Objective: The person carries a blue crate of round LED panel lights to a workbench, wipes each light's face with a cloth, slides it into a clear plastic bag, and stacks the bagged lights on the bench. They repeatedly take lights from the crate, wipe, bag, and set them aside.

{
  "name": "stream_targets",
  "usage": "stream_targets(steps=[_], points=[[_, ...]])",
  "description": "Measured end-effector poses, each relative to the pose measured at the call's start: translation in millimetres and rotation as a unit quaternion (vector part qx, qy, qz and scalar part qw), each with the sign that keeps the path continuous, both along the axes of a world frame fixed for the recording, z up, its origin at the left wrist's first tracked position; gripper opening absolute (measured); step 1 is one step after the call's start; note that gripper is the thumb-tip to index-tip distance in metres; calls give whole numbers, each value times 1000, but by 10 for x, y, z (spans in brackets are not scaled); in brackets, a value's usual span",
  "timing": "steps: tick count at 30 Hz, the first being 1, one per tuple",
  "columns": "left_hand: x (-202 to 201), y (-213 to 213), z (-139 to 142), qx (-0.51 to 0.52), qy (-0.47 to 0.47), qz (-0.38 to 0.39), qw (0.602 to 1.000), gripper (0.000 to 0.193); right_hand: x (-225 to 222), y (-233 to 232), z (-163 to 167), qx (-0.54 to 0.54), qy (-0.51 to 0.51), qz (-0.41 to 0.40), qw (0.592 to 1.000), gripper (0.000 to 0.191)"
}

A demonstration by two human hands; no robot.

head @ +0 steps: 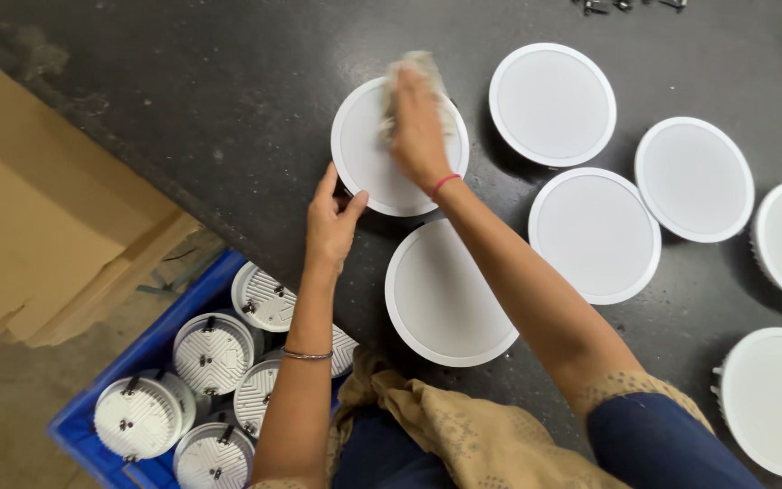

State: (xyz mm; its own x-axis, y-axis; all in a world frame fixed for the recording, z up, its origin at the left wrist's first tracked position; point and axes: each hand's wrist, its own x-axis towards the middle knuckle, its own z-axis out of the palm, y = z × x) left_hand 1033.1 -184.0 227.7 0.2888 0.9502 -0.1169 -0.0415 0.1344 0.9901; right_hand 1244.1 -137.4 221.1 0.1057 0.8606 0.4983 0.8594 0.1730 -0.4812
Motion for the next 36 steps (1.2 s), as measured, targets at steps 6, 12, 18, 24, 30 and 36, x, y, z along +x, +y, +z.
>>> stream_targets(steps=[6,12,18,24,30,36], points=[[-125,74,15,-82,-156,-29,984,44,-412,-739,216,-168,140,247,944,62],[28,-88,263,-25,-99,-40,994,52,1001,-1591,636,-59,354,65,931,46],[60,-120,428,-23,-75,-28,997,55,1719,-1705,746,28,176,-254,950,35],[56,-112,457,-29,-49,-26,998,53,1166,-1837,628,-200,333,12,921,41],[53,-96,412,-37,-62,-26,997,53,2419,-1474,737,62,341,-218,912,29],[60,-62,409,-55,-60,-17,997,54,2552,-615,372,84,73,-251,962,40]])
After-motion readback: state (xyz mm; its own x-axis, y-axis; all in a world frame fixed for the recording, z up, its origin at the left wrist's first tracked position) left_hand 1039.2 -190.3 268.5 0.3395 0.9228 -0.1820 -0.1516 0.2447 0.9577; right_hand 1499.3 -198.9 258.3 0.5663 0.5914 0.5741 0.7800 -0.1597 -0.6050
